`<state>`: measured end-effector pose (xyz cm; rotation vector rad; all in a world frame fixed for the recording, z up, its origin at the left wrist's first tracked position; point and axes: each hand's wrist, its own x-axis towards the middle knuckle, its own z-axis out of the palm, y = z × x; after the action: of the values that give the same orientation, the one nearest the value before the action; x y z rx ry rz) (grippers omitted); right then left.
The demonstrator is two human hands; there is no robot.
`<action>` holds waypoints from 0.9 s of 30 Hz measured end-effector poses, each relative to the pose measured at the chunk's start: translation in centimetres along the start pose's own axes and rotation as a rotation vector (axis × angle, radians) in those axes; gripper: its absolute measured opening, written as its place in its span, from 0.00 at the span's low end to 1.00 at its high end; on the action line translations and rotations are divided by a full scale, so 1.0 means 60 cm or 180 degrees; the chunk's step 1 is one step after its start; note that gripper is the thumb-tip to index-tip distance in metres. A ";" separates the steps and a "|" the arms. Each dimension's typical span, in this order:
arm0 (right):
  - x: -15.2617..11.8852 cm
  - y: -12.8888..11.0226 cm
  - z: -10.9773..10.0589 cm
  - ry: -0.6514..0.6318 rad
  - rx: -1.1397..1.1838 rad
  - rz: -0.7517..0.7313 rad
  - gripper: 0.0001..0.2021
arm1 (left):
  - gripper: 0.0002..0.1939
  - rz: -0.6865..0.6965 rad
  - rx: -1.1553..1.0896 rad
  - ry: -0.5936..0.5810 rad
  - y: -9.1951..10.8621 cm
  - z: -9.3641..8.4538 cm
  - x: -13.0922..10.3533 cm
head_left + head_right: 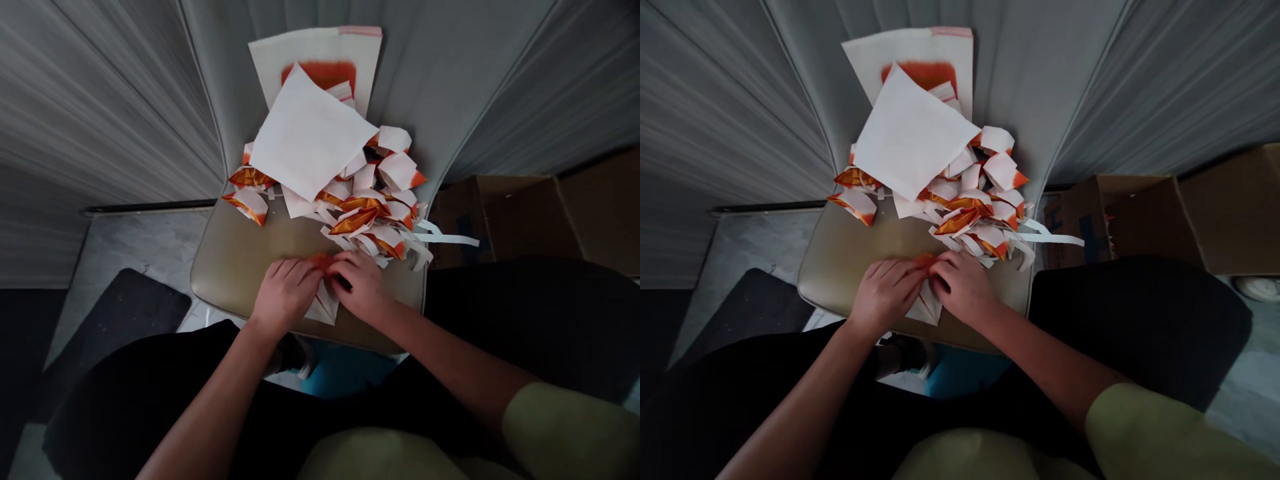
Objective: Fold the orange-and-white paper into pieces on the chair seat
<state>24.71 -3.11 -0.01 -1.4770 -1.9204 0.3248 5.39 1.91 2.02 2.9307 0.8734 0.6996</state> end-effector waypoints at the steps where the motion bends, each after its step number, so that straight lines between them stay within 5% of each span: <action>1: 0.000 0.000 0.000 -0.0035 -0.0056 -0.0022 0.04 | 0.06 -0.0044 -0.0035 -0.0027 0.001 0.000 -0.003; 21: -0.014 -0.007 -0.023 -0.0624 -0.0514 -0.0150 0.11 | 0.10 -0.0378 -0.0547 -0.0248 0.010 -0.001 -0.043; 27: -0.008 -0.012 -0.016 -0.0448 -0.0554 -0.0107 0.11 | 0.17 -0.1102 -0.0680 0.0505 0.002 -0.031 -0.058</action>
<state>24.85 -4.02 0.96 -1.5674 -2.1290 0.2573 2.06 -0.24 2.25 2.4768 1.1963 0.9372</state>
